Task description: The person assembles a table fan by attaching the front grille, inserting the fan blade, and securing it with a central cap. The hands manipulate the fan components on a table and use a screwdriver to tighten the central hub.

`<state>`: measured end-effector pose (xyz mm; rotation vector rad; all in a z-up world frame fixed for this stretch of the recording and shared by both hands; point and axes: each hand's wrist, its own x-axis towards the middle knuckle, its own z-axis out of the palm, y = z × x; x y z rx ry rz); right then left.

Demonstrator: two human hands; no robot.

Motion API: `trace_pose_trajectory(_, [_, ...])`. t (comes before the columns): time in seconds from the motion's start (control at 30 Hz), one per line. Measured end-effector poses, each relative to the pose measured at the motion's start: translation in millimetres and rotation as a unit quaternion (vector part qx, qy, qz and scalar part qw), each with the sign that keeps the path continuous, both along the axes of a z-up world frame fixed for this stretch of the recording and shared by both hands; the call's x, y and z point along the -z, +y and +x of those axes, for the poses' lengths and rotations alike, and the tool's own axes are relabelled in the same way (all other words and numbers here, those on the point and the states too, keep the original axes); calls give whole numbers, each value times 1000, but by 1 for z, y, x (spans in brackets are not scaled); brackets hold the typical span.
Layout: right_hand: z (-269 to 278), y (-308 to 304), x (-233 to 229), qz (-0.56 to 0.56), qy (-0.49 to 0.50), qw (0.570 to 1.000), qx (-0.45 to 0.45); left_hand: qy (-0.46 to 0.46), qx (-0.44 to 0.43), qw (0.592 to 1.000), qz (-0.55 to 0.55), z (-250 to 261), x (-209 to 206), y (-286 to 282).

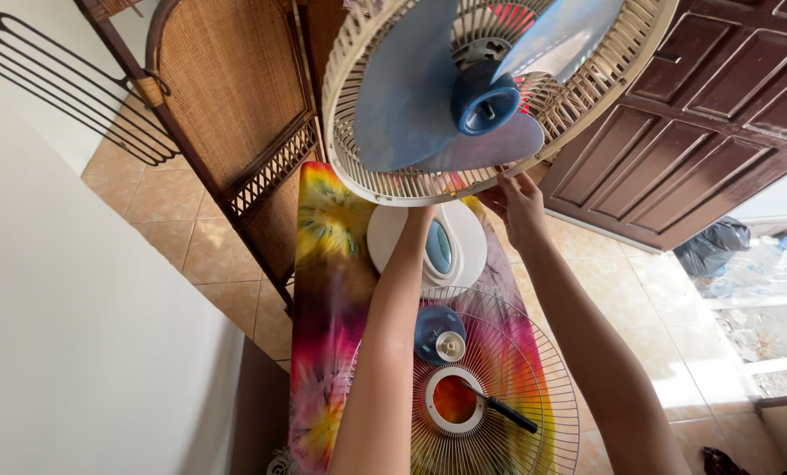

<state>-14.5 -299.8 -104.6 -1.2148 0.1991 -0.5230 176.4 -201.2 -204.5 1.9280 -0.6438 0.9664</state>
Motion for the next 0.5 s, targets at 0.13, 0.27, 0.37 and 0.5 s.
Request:
trace_pose_trajectory(0.13, [-9, 8, -4, -31, -11, 999, 1, -229, -1, 973, 15, 7, 0, 7])
trace_pose_trajectory(0.27, [-16, 17, -11, -42, -22, 999, 10, -220, -41, 975, -1, -1, -2, 12])
trace_pose_trajectory(0.37, [-24, 21, -13, -68, -26, 997, 9, -246, -21, 968, -49, -4, -3, 12])
trace_pose_trajectory(0.5, [-34, 31, -10, -64, -28, 998, 9, -216, -21, 976, -27, -9, 1, 20])
